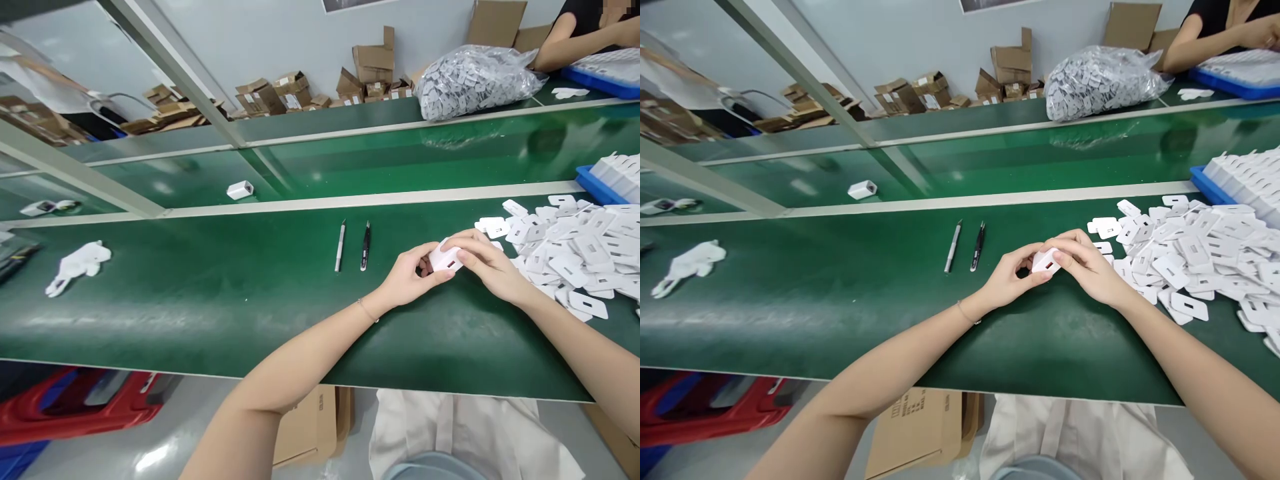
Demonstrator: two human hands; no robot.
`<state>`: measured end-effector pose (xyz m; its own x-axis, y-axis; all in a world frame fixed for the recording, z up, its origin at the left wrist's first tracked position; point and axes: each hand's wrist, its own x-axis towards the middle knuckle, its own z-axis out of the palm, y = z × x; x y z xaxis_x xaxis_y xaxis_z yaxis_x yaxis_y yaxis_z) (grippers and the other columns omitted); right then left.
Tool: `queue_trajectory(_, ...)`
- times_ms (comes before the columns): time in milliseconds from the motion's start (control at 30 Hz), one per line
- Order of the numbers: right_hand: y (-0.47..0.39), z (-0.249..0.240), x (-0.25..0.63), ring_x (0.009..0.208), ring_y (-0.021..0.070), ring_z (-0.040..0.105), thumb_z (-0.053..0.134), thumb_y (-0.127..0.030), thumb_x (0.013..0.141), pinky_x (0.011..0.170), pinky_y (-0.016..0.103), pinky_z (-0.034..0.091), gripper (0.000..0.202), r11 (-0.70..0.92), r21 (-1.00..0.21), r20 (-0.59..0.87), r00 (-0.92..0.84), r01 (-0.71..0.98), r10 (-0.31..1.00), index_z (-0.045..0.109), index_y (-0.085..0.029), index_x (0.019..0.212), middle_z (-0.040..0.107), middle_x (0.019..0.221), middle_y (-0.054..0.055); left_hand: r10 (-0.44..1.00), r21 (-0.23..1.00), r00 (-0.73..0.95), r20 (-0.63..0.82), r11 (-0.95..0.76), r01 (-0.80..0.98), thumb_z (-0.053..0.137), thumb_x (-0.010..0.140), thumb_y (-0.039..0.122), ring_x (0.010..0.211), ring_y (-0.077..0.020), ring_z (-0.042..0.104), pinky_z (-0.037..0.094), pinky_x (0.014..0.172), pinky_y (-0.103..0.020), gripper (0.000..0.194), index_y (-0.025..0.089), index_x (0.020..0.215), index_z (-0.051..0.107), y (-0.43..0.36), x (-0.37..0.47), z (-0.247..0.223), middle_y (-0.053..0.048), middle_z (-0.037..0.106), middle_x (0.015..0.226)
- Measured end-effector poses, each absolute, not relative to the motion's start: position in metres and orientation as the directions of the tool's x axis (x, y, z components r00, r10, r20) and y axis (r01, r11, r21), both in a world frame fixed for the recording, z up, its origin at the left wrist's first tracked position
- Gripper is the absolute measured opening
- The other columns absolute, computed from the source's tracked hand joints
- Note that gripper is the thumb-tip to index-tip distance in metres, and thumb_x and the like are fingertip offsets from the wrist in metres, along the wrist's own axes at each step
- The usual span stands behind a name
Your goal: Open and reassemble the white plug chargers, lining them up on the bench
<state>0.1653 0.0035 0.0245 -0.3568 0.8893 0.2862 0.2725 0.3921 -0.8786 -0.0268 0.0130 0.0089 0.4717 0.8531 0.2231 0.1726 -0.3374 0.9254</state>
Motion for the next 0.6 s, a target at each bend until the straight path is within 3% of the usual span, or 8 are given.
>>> queue_trajectory(300, 0.006, 0.022, 0.152, 0.104, 0.0225, 0.052, 0.046, -0.054, 0.093, 0.098, 0.044, 0.045, 0.033, 0.459, -0.836, 0.376, -0.293, 0.302, 0.879, 0.069, -0.029, 0.095, 0.059, 0.098, 0.007, 0.870, 0.974, 0.468, 0.157, -0.215, 0.074, 0.068, 0.076, 0.052, 0.072, -0.0136, 0.052, 0.044, 0.065, -0.026, 0.046, 0.013, 0.099, 0.061, 0.015, -0.026, 0.010, -0.003, 0.057, 0.084)
queue_trajectory(433, 0.007, 0.022, 0.153, 0.104, 0.0213, 0.052, 0.043, -0.054, 0.094, 0.097, 0.041, 0.046, 0.037, 0.373, -0.877, 0.279, -0.311, 0.303, 0.908, 0.068, -0.029, 0.104, 0.059, 0.103, 0.006, 0.872, 0.994, 0.486, 0.066, -0.098, 0.041, 0.071, 0.073, 0.050, 0.065, -0.0108, 0.049, 0.041, 0.057, -0.023, 0.046, 0.012, 0.098, 0.062, 0.019, -0.028, 0.011, -0.003, 0.059, 0.081)
queue_trajectory(600, 0.000, 0.025, 0.155, 0.077, 0.0136, 0.056, 0.041, -0.054, 0.093, 0.078, 0.035, 0.052, 0.045, 0.251, -0.947, 0.187, -0.292, 0.201, 0.938, 0.060, -0.027, 0.124, 0.050, 0.126, 0.009, 0.826, 0.995, 0.562, -0.049, 0.088, -0.043, 0.065, 0.076, 0.055, 0.053, -0.0093, 0.049, 0.038, 0.047, -0.023, 0.048, 0.009, 0.090, 0.062, 0.027, -0.035, 0.013, -0.005, 0.062, 0.072)
